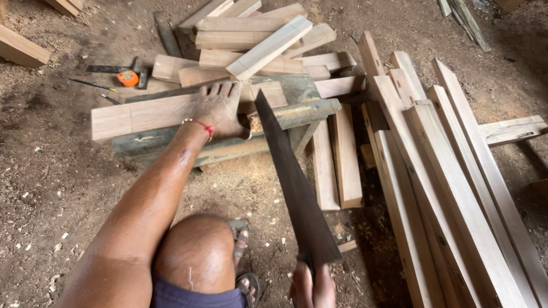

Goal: The person saws a piece of wood with a hand saw while holding it against a wooden bench, then positions another piece of wood to begin sawing it.

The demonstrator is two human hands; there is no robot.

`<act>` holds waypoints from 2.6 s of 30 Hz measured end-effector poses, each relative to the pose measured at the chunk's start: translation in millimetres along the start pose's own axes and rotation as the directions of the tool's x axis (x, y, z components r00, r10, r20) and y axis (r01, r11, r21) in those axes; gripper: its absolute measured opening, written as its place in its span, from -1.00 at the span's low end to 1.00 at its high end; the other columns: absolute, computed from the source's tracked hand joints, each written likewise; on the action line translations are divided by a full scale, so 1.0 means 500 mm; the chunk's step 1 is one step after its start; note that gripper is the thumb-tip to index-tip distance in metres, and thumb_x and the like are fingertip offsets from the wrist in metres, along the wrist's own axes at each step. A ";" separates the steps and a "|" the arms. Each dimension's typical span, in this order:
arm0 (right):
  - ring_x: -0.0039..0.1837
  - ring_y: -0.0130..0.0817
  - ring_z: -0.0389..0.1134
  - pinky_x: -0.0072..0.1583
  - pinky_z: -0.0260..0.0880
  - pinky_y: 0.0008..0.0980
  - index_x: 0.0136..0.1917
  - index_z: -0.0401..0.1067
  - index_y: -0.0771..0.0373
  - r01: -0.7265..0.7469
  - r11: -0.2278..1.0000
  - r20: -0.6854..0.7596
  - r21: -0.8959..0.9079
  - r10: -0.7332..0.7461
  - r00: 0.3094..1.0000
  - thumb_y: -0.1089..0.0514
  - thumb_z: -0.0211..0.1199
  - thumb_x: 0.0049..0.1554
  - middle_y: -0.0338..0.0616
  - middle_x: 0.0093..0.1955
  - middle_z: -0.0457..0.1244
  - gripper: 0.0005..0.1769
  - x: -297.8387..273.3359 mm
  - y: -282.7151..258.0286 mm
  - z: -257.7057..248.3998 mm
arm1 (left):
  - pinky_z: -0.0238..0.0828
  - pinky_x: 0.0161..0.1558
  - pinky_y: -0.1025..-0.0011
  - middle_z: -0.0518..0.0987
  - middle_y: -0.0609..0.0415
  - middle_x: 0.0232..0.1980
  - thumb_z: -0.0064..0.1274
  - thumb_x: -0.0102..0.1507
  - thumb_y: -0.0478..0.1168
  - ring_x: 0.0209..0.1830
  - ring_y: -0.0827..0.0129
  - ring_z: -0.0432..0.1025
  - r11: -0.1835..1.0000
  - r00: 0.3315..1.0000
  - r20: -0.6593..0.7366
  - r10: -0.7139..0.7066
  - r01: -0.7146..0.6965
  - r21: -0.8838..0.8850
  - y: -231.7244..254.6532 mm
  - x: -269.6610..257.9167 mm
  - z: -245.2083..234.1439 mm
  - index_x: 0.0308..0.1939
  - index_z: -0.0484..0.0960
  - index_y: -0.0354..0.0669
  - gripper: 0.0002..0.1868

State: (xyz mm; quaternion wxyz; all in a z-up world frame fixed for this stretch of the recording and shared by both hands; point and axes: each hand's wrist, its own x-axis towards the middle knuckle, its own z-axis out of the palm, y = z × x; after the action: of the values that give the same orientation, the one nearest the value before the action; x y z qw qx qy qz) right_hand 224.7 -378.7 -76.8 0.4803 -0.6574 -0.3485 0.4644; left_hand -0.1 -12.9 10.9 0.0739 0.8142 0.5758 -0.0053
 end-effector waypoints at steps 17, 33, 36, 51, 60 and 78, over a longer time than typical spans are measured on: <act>-0.53 -0.52 0.17 -0.51 0.16 -0.43 0.12 0.30 0.37 0.100 0.968 0.088 -0.232 -0.081 0.993 -0.08 -0.08 0.31 -0.27 -0.49 0.18 -0.56 0.081 -0.054 0.033 | -0.03 0.45 -0.02 0.13 -0.25 0.55 0.43 -0.16 0.38 0.55 -0.04 0.05 1.000 0.999 0.031 -0.014 0.014 -0.004 0.007 -0.002 -0.019 0.55 -0.02 -0.31 0.46; -0.47 -0.37 0.25 -0.48 0.37 -0.30 0.52 -0.04 0.33 0.228 0.908 0.159 -0.352 -0.182 0.970 -0.06 -0.16 0.28 -0.12 -0.36 0.26 -0.34 0.238 -0.168 0.159 | -0.05 0.47 0.01 0.17 -0.25 0.53 0.37 -0.13 0.42 0.54 -0.03 0.06 1.000 1.000 0.005 -0.010 0.010 0.027 0.002 -0.007 -0.014 0.56 -0.02 -0.36 0.47; -0.53 -0.56 0.18 -0.50 0.16 -0.45 0.26 0.32 0.28 0.136 0.969 0.103 -0.206 -0.117 0.988 -0.05 -0.09 0.28 -0.26 -0.49 0.20 -0.55 0.064 -0.058 0.022 | -0.09 0.47 -0.05 0.12 -0.29 0.54 0.41 -0.16 0.42 0.55 -0.07 0.01 1.000 1.000 0.024 -0.002 0.001 0.020 -0.006 0.002 -0.012 0.55 -0.05 -0.37 0.51; -0.45 -0.38 0.29 -0.45 0.43 -0.35 0.46 0.07 0.32 0.154 0.924 0.156 -0.351 -0.104 0.982 -0.06 -0.14 0.30 -0.09 -0.36 0.26 -0.42 0.280 -0.216 0.196 | -0.01 0.44 -0.02 0.18 -0.28 0.51 0.36 -0.12 0.43 0.54 -0.07 0.06 1.000 1.000 -0.018 0.004 -0.004 0.024 -0.001 0.000 -0.004 0.55 0.00 -0.35 0.44; -0.57 -0.49 0.17 -0.53 0.16 -0.44 0.17 0.38 0.35 0.029 0.987 -0.015 -0.155 -0.032 0.999 -0.03 0.07 0.21 -0.20 -0.56 0.19 -0.57 0.030 0.009 -0.016 | -0.13 0.50 -0.06 0.12 -0.25 0.55 0.43 -0.17 0.35 0.56 -0.07 0.00 0.999 1.000 0.013 -0.004 0.004 -0.031 -0.005 0.007 -0.001 0.56 -0.08 -0.34 0.49; -0.55 -0.44 0.16 -0.50 0.20 -0.40 0.20 0.43 0.34 -0.045 0.997 -0.211 -0.062 0.031 0.977 0.03 0.13 0.18 -0.16 -0.51 0.21 -0.59 0.022 0.069 -0.018 | -0.15 0.49 -0.05 0.08 -0.27 0.55 0.41 -0.15 0.43 0.56 -0.09 -0.04 1.000 1.000 -0.001 0.011 -0.011 -0.006 -0.004 0.001 -0.010 0.56 -0.10 -0.35 0.52</act>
State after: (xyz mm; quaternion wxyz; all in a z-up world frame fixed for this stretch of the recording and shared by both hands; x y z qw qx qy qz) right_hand 237.2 -381.7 -112.0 0.4834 -0.7247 -0.2986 0.3898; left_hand -2.2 -11.0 15.5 0.0762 0.8170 0.5715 -0.0029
